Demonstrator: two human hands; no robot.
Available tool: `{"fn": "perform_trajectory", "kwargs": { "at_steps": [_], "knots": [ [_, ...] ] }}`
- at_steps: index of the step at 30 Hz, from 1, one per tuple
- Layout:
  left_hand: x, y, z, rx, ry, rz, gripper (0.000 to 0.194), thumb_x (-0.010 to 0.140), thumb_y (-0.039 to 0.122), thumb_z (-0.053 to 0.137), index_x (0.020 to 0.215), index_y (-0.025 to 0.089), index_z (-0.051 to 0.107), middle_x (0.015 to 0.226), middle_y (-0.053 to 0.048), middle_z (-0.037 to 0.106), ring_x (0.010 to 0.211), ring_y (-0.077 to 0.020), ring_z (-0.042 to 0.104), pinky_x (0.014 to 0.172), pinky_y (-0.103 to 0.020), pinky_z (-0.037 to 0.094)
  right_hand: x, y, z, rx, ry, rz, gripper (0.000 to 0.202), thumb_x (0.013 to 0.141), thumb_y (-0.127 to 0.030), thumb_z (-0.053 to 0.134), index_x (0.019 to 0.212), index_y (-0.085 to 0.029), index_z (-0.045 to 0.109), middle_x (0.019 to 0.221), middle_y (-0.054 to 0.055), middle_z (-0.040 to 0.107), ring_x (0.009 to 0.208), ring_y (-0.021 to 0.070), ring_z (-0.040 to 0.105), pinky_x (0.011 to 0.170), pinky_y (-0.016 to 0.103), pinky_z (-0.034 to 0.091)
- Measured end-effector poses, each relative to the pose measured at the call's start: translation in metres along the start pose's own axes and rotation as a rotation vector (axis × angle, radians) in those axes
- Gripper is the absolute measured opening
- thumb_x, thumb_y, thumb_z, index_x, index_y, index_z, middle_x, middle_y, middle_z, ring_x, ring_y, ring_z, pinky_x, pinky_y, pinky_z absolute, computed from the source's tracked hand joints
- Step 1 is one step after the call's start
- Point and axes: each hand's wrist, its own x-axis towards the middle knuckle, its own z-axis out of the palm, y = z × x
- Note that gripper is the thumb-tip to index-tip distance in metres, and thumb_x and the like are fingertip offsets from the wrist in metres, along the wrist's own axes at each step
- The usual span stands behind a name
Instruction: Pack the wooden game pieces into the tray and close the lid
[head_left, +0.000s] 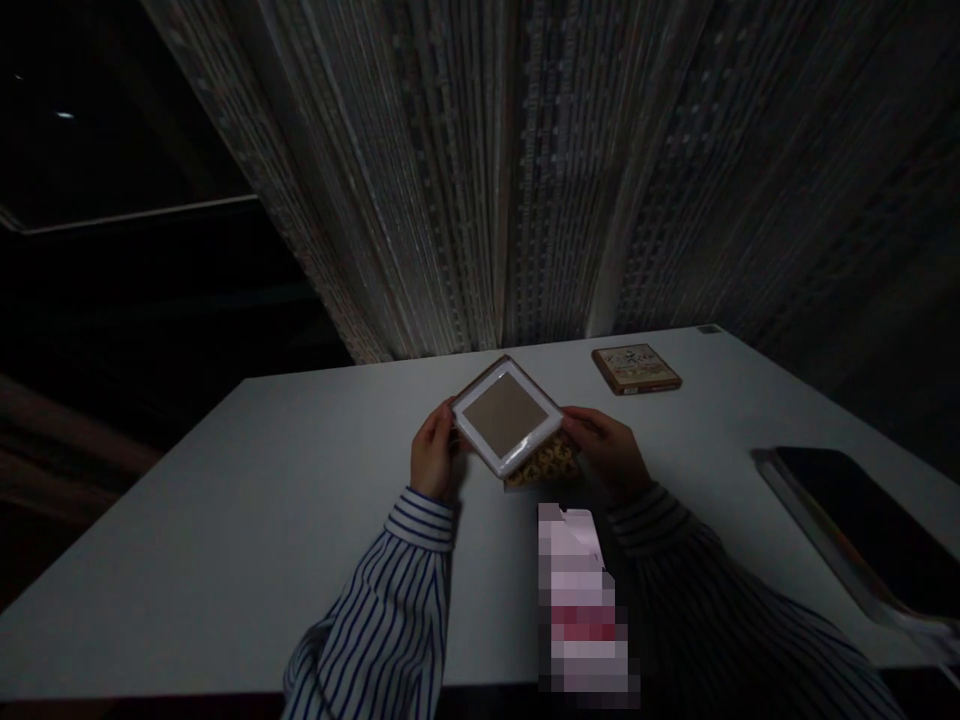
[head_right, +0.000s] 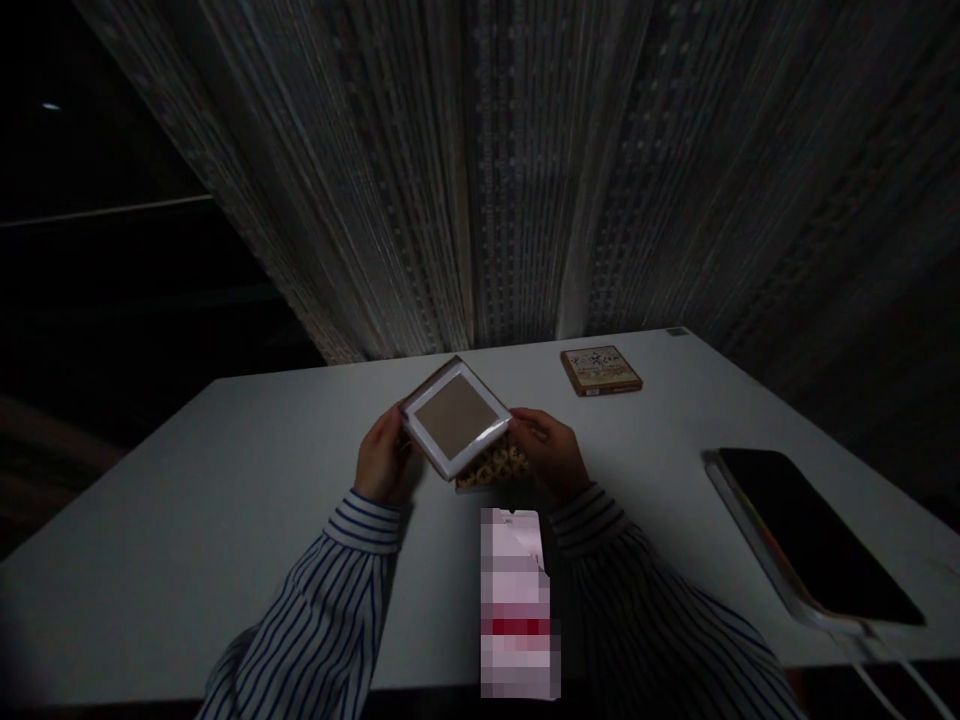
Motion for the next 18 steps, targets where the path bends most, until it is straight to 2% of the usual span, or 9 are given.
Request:
{"fn": "perform_trajectory", "kwargs": {
  "at_steps": [5, 14, 18],
  "knots": [
    [-0.004, 0.002, 0.000, -0.009, 0.051, 0.026, 0.031, 0.067, 0.040, 0.059, 0.090, 0.018, 0.059, 0.079, -0.001, 0.060, 0.064, -0.0088, 0.054, 0.050, -0.016, 0.042, -0.002, -0.002, -0.004, -0.025, 0.009, -0.054, 0.033, 0.064, -0.032, 0.060, 0.092, -0.014, 0.063, 0.074, 0.004, 0.067, 0.064, 0.0148, 0.061, 0.062, 0.031, 0.052],
    [-0.005, 0.004, 0.001, -0.022, -0.003, 0.069, 0.037, 0.072, 0.041, 0.055, 0.103, 0.021, 0.056, 0.096, -0.004, 0.062, 0.079, -0.0143, 0.058, 0.059, -0.020, 0.046, -0.004, -0.004, -0.010, -0.127, -0.026, -0.202, 0.033, 0.069, -0.034, 0.056, 0.096, -0.017, 0.063, 0.082, 0.005, 0.067, 0.069, 0.0151, 0.061, 0.065, 0.033, 0.053],
    [-0.006, 0.005, -0.001, -0.004, -0.007, 0.046, 0.041, 0.072, 0.043, 0.055, 0.107, 0.023, 0.055, 0.103, -0.005, 0.061, 0.090, -0.0179, 0.057, 0.066, -0.024, 0.049, -0.004, -0.004, -0.012, -0.187, -0.038, -0.235, 0.032, 0.071, -0.035, 0.054, 0.097, -0.019, 0.063, 0.080, 0.003, 0.068, 0.068, 0.0151, 0.061, 0.064, 0.032, 0.053]
  ]
}}
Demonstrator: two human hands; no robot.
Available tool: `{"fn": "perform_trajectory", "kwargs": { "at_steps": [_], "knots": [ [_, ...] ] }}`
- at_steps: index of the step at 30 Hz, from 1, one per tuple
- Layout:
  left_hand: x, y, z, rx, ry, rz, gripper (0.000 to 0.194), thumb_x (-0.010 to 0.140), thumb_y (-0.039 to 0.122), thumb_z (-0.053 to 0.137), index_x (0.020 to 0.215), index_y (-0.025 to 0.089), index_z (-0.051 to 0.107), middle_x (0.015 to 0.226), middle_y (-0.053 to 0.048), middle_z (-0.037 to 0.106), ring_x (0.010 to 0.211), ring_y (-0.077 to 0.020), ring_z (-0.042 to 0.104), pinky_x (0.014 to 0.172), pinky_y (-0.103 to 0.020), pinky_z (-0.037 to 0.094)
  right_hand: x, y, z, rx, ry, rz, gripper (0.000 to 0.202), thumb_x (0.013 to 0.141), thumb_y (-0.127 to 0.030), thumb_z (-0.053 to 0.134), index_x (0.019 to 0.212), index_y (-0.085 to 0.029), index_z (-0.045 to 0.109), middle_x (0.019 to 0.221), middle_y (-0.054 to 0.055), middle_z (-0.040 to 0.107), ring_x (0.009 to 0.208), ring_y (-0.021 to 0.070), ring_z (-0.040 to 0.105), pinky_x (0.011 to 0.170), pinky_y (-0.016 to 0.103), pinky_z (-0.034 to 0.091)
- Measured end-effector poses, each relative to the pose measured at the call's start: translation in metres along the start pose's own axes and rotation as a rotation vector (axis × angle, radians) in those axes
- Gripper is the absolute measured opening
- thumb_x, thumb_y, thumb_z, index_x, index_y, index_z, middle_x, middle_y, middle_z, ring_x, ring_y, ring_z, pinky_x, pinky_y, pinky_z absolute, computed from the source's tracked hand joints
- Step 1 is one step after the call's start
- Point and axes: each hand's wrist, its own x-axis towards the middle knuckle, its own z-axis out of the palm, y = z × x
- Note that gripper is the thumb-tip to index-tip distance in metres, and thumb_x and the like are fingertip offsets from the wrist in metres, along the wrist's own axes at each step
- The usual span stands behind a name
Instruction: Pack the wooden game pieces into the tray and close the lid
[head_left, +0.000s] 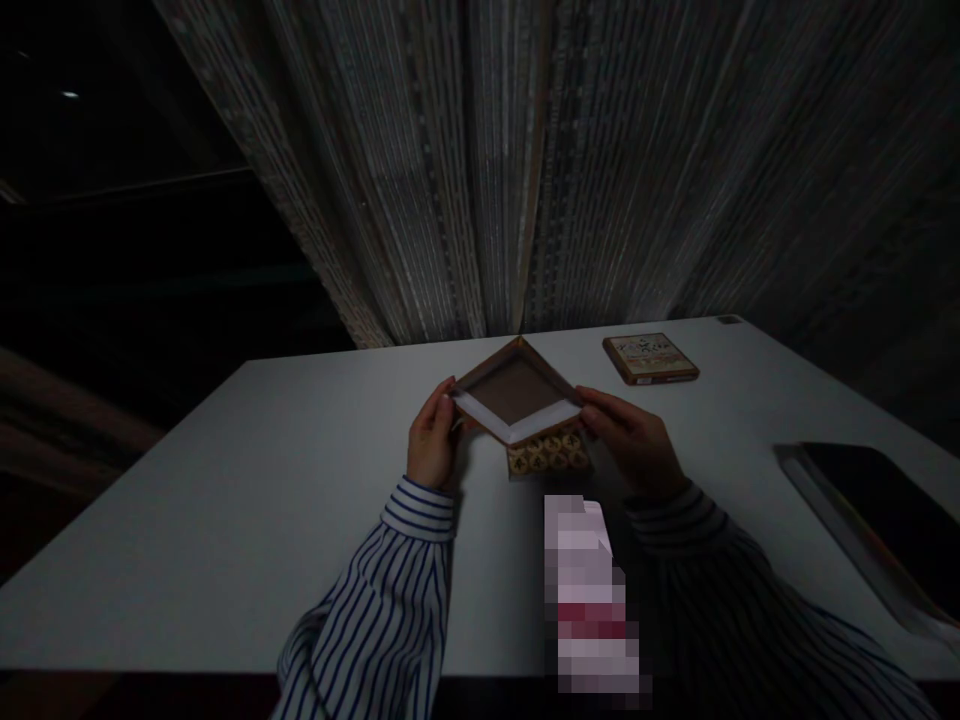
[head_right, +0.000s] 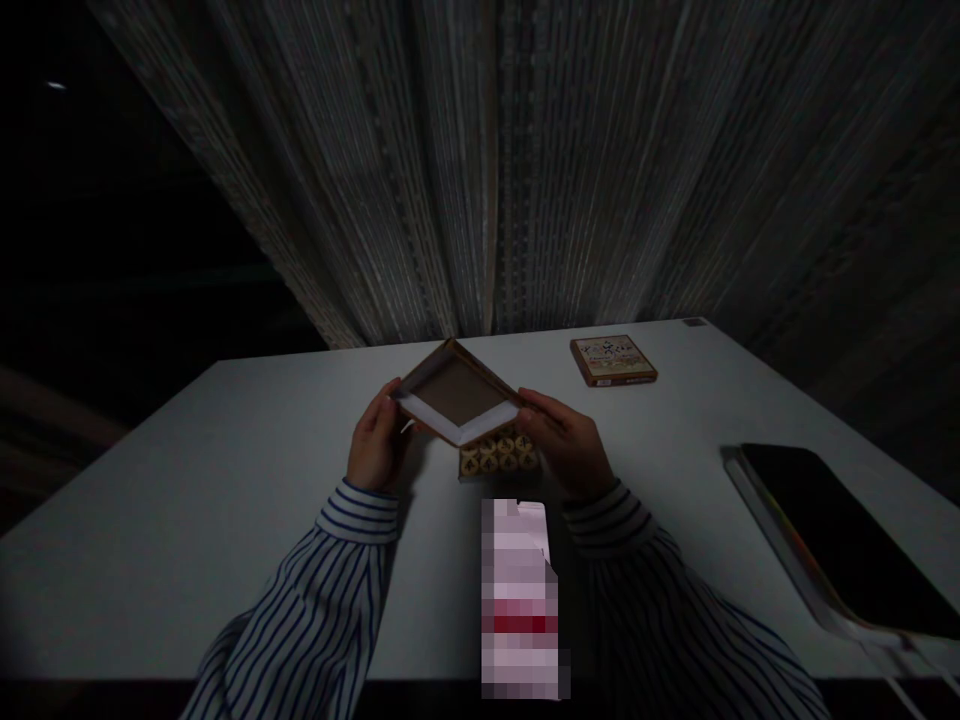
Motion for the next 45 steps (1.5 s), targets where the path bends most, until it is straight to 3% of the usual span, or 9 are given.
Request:
{"fn": "perform_trajectory", "kwargs": {
  "at_steps": [4, 13, 18, 23, 32, 39, 45],
  "knots": [
    [-0.001, 0.001, 0.000, -0.106, -0.080, -0.013, 0.041, 0.071, 0.040, 0.057, 0.109, 0.024, 0.054, 0.110, -0.005, 0.058, 0.101, -0.0204, 0.053, 0.078, -0.031, 0.047, -0.001, -0.002, -0.003, -0.123, 0.002, -0.095, 0.029, 0.072, -0.035, 0.055, 0.096, -0.020, 0.063, 0.084, 0.003, 0.067, 0.071, 0.0158, 0.062, 0.066, 0.031, 0.052],
    [0.000, 0.007, 0.006, -0.166, -0.088, -0.118, 0.049, 0.077, 0.050, 0.044, 0.108, 0.012, 0.053, 0.105, -0.013, 0.060, 0.096, -0.0228, 0.057, 0.080, -0.034, 0.048, -0.008, 0.002, -0.007, -0.398, -0.098, -0.569, 0.028, 0.079, -0.030, 0.049, 0.105, -0.024, 0.057, 0.106, 0.005, 0.061, 0.095, 0.0180, 0.057, 0.083, 0.034, 0.048],
    [-0.003, 0.006, 0.005, -0.173, -0.093, -0.149, 0.050, 0.070, 0.043, 0.058, 0.109, 0.012, 0.052, 0.101, -0.013, 0.062, 0.087, -0.0223, 0.060, 0.075, -0.035, 0.049, -0.009, 0.004, -0.009, -0.460, -0.181, -0.664, 0.029, 0.081, -0.025, 0.045, 0.109, -0.025, 0.054, 0.111, 0.006, 0.057, 0.099, 0.0173, 0.055, 0.083, 0.033, 0.048],
    [-0.002, 0.004, 0.003, -0.176, -0.066, -0.149, 0.052, 0.062, 0.029, 0.068, 0.109, 0.013, 0.052, 0.102, -0.012, 0.063, 0.087, -0.0222, 0.061, 0.077, -0.036, 0.050, -0.008, 0.006, -0.007, -0.494, -0.181, -0.697, 0.030, 0.081, -0.021, 0.044, 0.110, -0.022, 0.052, 0.113, 0.009, 0.055, 0.101, 0.0172, 0.053, 0.084, 0.032, 0.047],
    [-0.001, 0.001, 0.000, -0.171, -0.027, -0.133, 0.051, 0.062, 0.026, 0.068, 0.109, 0.017, 0.050, 0.096, -0.009, 0.065, 0.080, -0.0191, 0.063, 0.068, -0.031, 0.052, -0.006, 0.006, -0.001, -0.359, -0.094, -0.523, 0.025, 0.079, -0.028, 0.049, 0.101, -0.020, 0.056, 0.109, 0.010, 0.057, 0.101, 0.0186, 0.053, 0.083, 0.035, 0.047],
    [-0.004, 0.002, 0.001, -0.182, -0.102, -0.109, 0.049, 0.064, 0.025, 0.068, 0.109, 0.019, 0.049, 0.088, -0.006, 0.066, 0.076, -0.0166, 0.062, 0.066, -0.029, 0.051, -0.002, 0.006, 0.003, -0.001, -0.035, -0.018, 0.032, 0.073, -0.036, 0.055, 0.098, -0.018, 0.058, 0.093, 0.007, 0.066, 0.081, 0.0166, 0.062, 0.069, 0.030, 0.053],
    [-0.007, 0.003, 0.003, -0.178, -0.194, -0.097, 0.054, 0.065, 0.026, 0.067, 0.114, 0.019, 0.047, 0.096, -0.007, 0.065, 0.085, -0.0184, 0.061, 0.079, -0.035, 0.048, -0.002, 0.002, 0.005, 0.196, -0.100, 0.161, 0.034, 0.062, -0.033, 0.064, 0.092, -0.017, 0.061, 0.085, 0.006, 0.068, 0.078, 0.0184, 0.063, 0.067, 0.030, 0.054]
  ]
}}
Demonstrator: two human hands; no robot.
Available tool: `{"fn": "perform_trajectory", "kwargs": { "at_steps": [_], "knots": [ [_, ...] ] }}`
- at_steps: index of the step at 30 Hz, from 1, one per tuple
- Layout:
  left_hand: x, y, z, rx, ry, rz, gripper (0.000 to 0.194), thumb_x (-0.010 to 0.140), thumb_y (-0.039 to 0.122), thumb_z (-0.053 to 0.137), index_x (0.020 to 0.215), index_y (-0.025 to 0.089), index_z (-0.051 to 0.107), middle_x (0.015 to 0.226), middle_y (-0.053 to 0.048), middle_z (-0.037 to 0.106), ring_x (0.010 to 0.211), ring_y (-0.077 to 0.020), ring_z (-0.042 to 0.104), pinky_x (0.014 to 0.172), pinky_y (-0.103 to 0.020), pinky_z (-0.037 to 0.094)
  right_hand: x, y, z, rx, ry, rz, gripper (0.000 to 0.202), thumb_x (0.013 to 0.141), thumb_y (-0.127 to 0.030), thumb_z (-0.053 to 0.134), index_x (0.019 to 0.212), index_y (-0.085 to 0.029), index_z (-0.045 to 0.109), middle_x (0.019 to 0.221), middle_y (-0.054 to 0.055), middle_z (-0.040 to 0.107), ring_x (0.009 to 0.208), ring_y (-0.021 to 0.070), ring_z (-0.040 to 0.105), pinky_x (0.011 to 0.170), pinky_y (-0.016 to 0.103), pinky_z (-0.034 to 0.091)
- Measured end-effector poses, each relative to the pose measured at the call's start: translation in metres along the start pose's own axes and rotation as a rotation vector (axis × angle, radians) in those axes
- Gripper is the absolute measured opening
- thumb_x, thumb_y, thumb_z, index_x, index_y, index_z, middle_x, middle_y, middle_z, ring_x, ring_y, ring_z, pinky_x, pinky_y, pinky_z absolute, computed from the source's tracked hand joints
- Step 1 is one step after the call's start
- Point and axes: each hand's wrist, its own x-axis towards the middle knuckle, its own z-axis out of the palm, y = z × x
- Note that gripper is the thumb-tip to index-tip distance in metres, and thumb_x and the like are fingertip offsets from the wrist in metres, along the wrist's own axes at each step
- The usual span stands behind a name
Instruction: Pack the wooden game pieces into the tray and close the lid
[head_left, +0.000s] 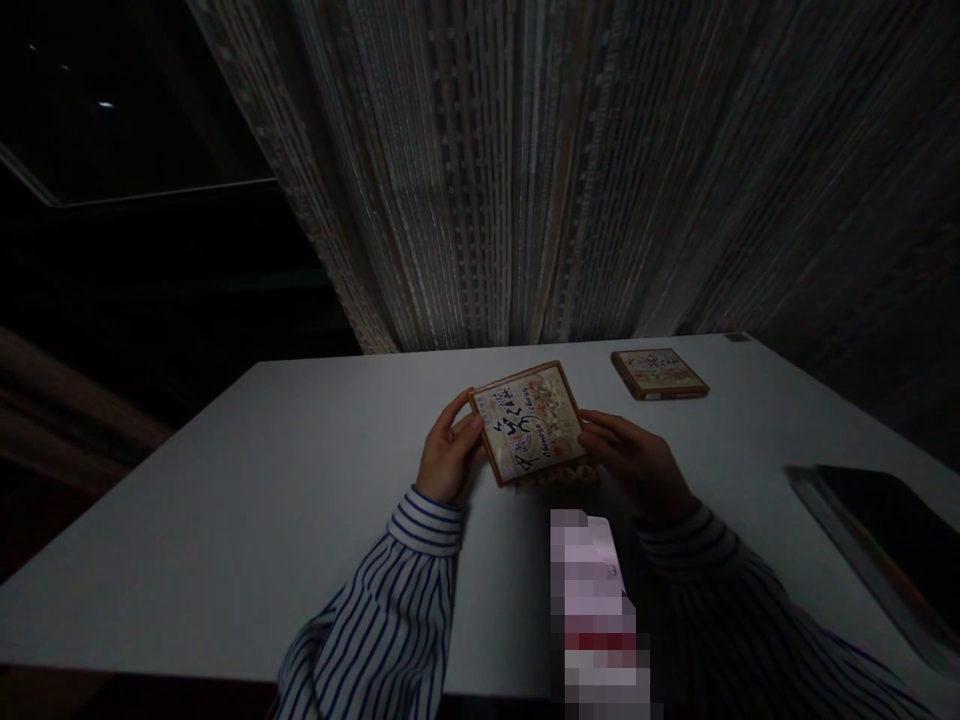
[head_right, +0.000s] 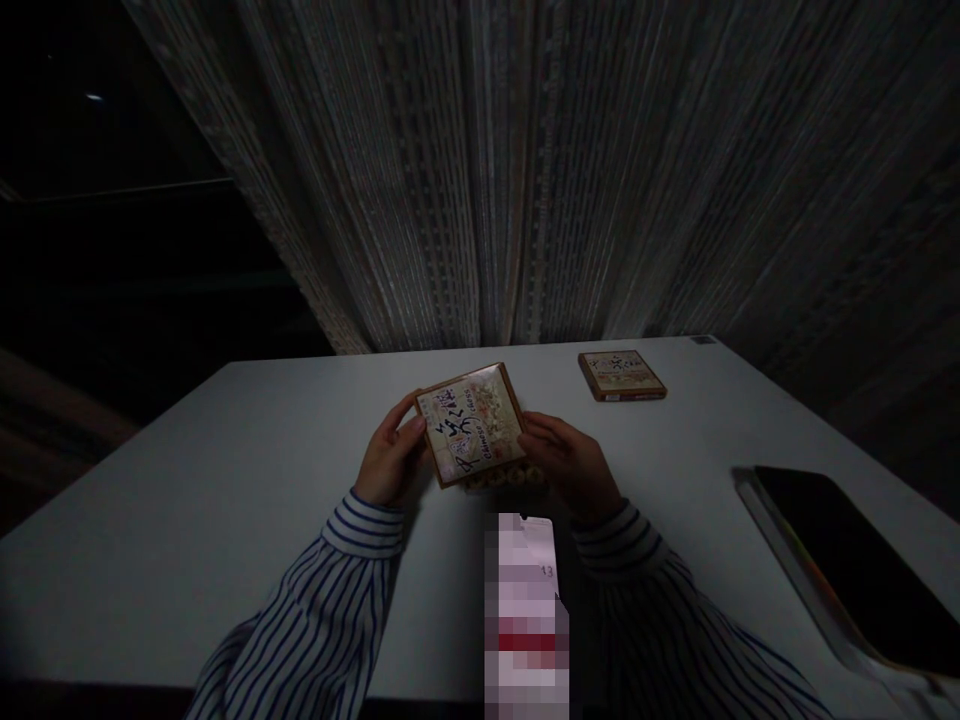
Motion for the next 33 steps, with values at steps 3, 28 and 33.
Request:
{"fn": "perform_trajectory", "kwargs": {
  "at_steps": [3, 28, 33],
  "knots": [
    [0.001, -0.002, -0.001, 0.041, -0.006, 0.019, 0.057, 0.065, 0.028, 0.067, 0.117, 0.018, 0.045, 0.100, -0.008, 0.064, 0.089, -0.0190, 0.060, 0.084, -0.036, 0.045, -0.001, -0.004, 0.000, 0.007, 0.057, 0.022, 0.032, 0.060, -0.031, 0.066, 0.089, -0.017, 0.062, 0.085, 0.006, 0.068, 0.080, 0.0196, 0.063, 0.069, 0.031, 0.054],
    [-0.003, -0.005, 0.006, 0.105, 0.070, 0.021, 0.048, 0.061, 0.026, 0.069, 0.104, 0.016, 0.049, 0.082, -0.005, 0.068, 0.078, -0.0163, 0.063, 0.072, -0.032, 0.050, -0.008, -0.002, 0.010, 0.022, -0.027, 0.089, 0.064, 0.063, -0.036, 0.065, 0.118, -0.016, 0.040, 0.086, 0.007, 0.068, 0.083, 0.0197, 0.062, 0.074, 0.035, 0.051],
    [-0.001, -0.004, 0.001, 0.145, 0.089, 0.045, 0.043, 0.062, 0.030, 0.068, 0.100, 0.015, 0.055, 0.083, -0.006, 0.067, 0.079, -0.0165, 0.062, 0.073, -0.031, 0.050, -0.005, -0.002, 0.004, 0.039, -0.080, 0.091, 0.065, 0.065, -0.037, 0.063, 0.121, -0.017, 0.037, 0.093, 0.010, 0.066, 0.088, 0.0203, 0.060, 0.074, 0.036, 0.050]
  ]
}}
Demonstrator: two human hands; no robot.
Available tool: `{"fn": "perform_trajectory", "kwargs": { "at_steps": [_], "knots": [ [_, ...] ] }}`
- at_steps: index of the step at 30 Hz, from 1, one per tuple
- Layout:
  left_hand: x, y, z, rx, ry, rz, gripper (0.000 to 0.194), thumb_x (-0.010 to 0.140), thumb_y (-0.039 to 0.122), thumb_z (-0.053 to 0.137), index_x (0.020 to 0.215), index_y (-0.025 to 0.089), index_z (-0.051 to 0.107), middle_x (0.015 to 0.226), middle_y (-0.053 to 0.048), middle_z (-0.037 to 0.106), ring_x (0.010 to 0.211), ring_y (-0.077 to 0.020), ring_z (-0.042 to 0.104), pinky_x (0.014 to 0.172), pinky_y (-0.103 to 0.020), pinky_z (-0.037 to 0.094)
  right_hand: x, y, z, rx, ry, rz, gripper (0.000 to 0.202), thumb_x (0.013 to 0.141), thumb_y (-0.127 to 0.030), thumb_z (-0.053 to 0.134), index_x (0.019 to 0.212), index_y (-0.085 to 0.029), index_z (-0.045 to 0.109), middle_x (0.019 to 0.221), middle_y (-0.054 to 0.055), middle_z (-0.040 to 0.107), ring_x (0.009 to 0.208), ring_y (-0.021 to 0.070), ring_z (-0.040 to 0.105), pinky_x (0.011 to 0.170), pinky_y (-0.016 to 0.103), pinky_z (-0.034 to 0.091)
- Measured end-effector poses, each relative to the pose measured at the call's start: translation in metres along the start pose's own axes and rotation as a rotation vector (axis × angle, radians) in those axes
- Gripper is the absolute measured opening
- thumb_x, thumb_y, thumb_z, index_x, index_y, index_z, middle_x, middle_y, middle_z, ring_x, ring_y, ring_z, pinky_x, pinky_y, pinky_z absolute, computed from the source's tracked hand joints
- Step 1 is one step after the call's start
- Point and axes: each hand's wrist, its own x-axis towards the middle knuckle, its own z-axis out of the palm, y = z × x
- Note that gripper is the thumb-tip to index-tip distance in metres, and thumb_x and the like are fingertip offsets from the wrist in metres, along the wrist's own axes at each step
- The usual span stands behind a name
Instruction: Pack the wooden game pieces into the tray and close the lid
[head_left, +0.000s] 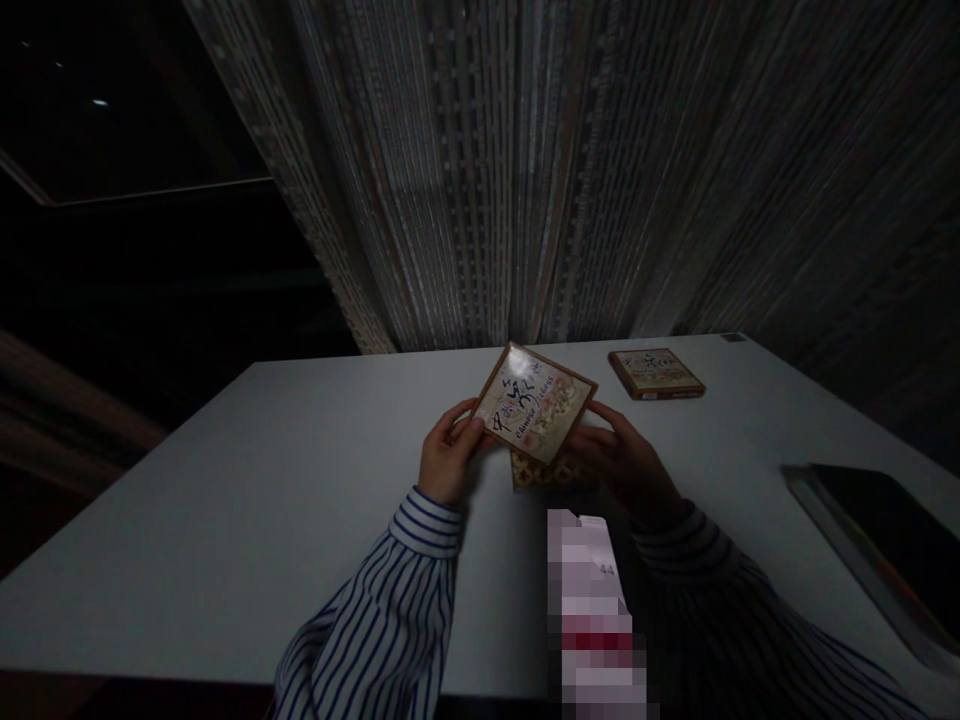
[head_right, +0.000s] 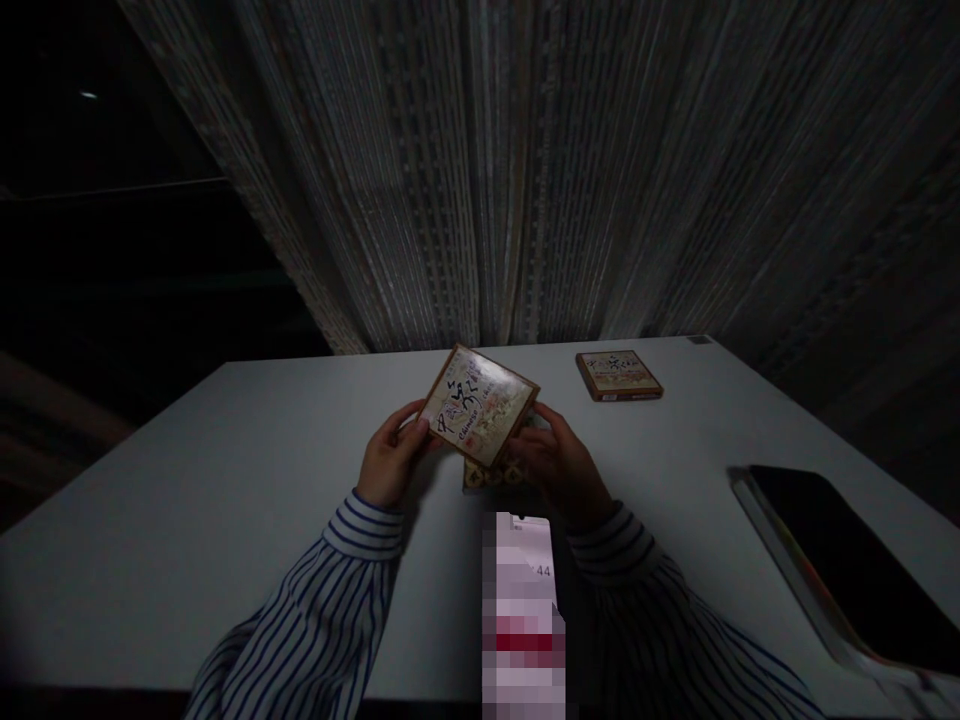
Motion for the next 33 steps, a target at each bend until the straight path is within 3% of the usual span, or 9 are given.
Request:
{"fn": "perform_trajectory", "kwargs": {
  "at_steps": [6, 11, 16, 19, 25, 29, 33],
  "knots": [
    [0.002, -0.002, -0.004, 0.080, 0.002, 0.006, 0.044, 0.063, 0.033, 0.066, 0.102, 0.014, 0.058, 0.096, -0.008, 0.065, 0.086, -0.0186, 0.059, 0.075, -0.032, 0.049, 0.002, -0.004, -0.010, -0.070, 0.205, -0.125, 0.054, 0.063, -0.039, 0.063, 0.111, -0.016, 0.050, 0.097, 0.010, 0.064, 0.080, 0.0186, 0.061, 0.071, 0.034, 0.051],
    [0.003, -0.002, -0.006, 0.141, -0.011, 0.024, 0.044, 0.064, 0.033, 0.065, 0.104, 0.014, 0.058, 0.103, -0.008, 0.063, 0.092, -0.0193, 0.057, 0.084, -0.035, 0.045, 0.000, -0.006, -0.009, -0.231, 0.205, -0.183, 0.028, 0.065, -0.036, 0.062, 0.087, -0.020, 0.064, 0.087, 0.005, 0.067, 0.080, 0.0193, 0.062, 0.070, 0.033, 0.053],
    [0.002, 0.000, -0.004, 0.113, 0.008, 0.073, 0.051, 0.067, 0.034, 0.063, 0.114, 0.015, 0.051, 0.107, -0.010, 0.060, 0.098, -0.0207, 0.055, 0.086, -0.037, 0.043, 0.001, -0.007, -0.007, -0.178, 0.233, -0.159, 0.026, 0.062, -0.034, 0.064, 0.083, -0.018, 0.065, 0.081, 0.005, 0.068, 0.073, 0.0194, 0.063, 0.066, 0.035, 0.055],
    [-0.002, 0.000, -0.001, 0.117, -0.036, 0.140, 0.057, 0.067, 0.030, 0.064, 0.120, 0.019, 0.044, 0.120, -0.012, 0.051, 0.106, -0.0212, 0.051, 0.090, -0.038, 0.041, 0.003, -0.005, -0.007, -0.077, 0.316, -0.092, 0.030, 0.061, -0.034, 0.065, 0.085, -0.016, 0.063, 0.081, 0.007, 0.068, 0.071, 0.0195, 0.063, 0.062, 0.034, 0.056],
    [-0.015, -0.009, 0.006, 0.419, -0.231, 0.287, 0.063, 0.065, 0.023, 0.066, 0.122, 0.027, 0.041, 0.140, -0.007, 0.023, 0.124, -0.0232, 0.030, 0.096, -0.038, 0.035, 0.006, 0.001, -0.005, 0.131, 0.442, -0.016, 0.037, 0.059, -0.036, 0.066, 0.088, -0.014, 0.060, 0.082, 0.007, 0.067, 0.076, 0.0204, 0.063, 0.060, 0.031, 0.057],
    [-0.016, -0.014, 0.010, 0.508, -0.293, 0.364, 0.061, 0.071, 0.022, 0.060, 0.126, 0.026, 0.036, 0.139, -0.005, 0.025, 0.127, -0.0212, 0.023, 0.100, -0.038, 0.031, 0.005, 0.002, -0.001, 0.155, 0.408, -0.001, 0.038, 0.061, -0.038, 0.064, 0.091, -0.014, 0.060, 0.088, 0.008, 0.066, 0.078, 0.0211, 0.063, 0.061, 0.033, 0.057],
    [-0.014, -0.011, 0.013, 0.487, -0.213, 0.360, 0.056, 0.074, 0.023, 0.056, 0.126, 0.022, 0.037, 0.135, -0.006, 0.033, 0.123, -0.0204, 0.031, 0.101, -0.037, 0.030, 0.003, 0.000, 0.004, 0.043, 0.312, -0.034, 0.042, 0.065, -0.040, 0.061, 0.098, -0.013, 0.059, 0.096, 0.009, 0.065, 0.077, 0.0211, 0.063, 0.061, 0.034, 0.056]
  ]
}}
